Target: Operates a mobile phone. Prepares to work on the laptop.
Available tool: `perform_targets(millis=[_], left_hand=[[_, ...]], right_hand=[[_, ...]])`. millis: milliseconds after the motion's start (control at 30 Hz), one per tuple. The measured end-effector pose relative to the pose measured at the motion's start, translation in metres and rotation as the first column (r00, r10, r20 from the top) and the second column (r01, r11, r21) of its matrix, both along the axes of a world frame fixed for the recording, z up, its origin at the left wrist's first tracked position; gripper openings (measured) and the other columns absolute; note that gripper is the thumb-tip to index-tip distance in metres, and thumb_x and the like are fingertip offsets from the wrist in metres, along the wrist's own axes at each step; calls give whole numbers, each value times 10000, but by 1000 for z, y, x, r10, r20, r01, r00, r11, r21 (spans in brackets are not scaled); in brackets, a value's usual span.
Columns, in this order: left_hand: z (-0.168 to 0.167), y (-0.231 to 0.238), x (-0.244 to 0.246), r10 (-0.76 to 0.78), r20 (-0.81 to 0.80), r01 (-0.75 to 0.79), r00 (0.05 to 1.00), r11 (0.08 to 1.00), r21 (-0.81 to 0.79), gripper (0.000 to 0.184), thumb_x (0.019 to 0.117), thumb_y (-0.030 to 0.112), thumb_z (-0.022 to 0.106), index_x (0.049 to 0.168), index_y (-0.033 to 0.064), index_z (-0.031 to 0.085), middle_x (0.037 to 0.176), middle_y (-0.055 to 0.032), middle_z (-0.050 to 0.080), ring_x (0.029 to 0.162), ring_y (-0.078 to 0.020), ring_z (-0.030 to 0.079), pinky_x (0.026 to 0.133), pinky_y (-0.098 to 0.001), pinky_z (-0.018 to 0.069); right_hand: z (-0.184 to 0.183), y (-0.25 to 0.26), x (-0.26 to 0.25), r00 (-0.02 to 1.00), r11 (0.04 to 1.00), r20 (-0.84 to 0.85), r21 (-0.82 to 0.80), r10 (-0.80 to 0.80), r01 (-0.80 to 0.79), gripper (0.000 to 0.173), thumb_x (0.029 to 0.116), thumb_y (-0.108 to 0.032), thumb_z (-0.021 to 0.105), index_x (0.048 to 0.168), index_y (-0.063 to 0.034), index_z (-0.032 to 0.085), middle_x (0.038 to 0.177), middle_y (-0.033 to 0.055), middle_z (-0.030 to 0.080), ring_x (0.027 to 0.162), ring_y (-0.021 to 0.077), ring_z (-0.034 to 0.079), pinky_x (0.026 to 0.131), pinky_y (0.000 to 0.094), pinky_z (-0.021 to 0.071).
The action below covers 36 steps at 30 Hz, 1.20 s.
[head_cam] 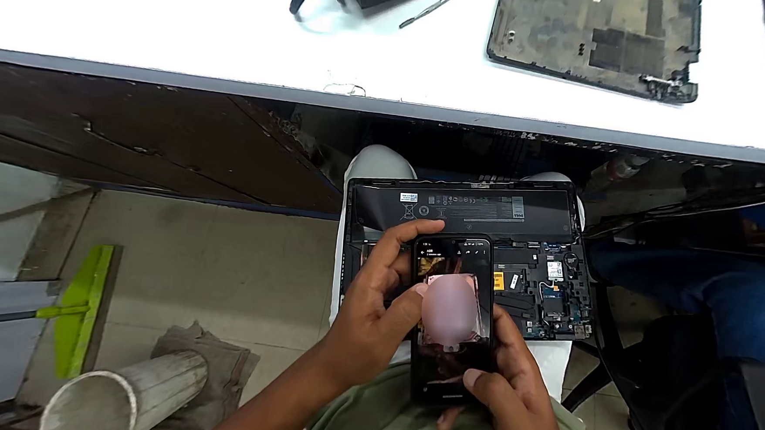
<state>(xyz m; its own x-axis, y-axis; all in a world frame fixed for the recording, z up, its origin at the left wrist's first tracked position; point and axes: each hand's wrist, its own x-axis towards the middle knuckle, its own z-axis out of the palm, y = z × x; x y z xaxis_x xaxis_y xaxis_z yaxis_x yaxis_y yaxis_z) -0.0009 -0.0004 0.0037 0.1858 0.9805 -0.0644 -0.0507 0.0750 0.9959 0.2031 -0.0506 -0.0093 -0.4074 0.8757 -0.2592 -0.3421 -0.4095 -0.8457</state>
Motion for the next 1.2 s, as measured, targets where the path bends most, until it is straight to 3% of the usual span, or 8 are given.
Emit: perform_targets(millis=[333, 467, 667, 1200], left_hand=[[0, 2, -1, -30, 44, 29, 999, 999, 28, 553, 1000, 159, 404, 1550, 133, 351, 1246, -146, 636, 1051, -247, 684, 833, -372, 616], [0, 2, -2, -40, 61, 38, 997, 999, 28, 545, 1021, 227, 392, 1555, 129, 343, 1260, -144, 632, 1084, -243, 673, 876, -377, 602], [0, 0, -1, -29, 55, 28, 998, 999, 23, 585, 972, 125, 465, 1548, 152, 362, 1231, -143, 640, 1017, -244, 689, 800, -364, 622], [-2, -1, -3, -49, 88, 47, 995, 999, 19, 548, 1007, 171, 411, 1549, 129, 344, 1234, -155, 640, 1044, -256, 690, 827, -381, 622]], right_hand=[[-1, 1, 0, 1000, 1000, -20, 6, -15, 15, 553, 943, 23, 431, 1478, -9, 294, 1257, 164, 612, 1008, 304, 714, 519, 432, 637], [-3, 0, -1, 999, 1000, -44, 17, -25, 26, 459, 1012, -34, 382, 1466, -12, 317, 1261, 162, 609, 997, 296, 716, 512, 415, 635], [-1, 0, -3, 999, 999, 4, 1, -50, 50, 408, 1084, -122, 439, 1462, -3, 340, 1222, 182, 622, 943, 302, 727, 496, 412, 635], [0, -1, -4, 997, 999, 53, -7, -47, 47, 419, 1061, -89, 495, 1443, 4, 350, 1200, 183, 625, 940, 300, 725, 495, 403, 636]])
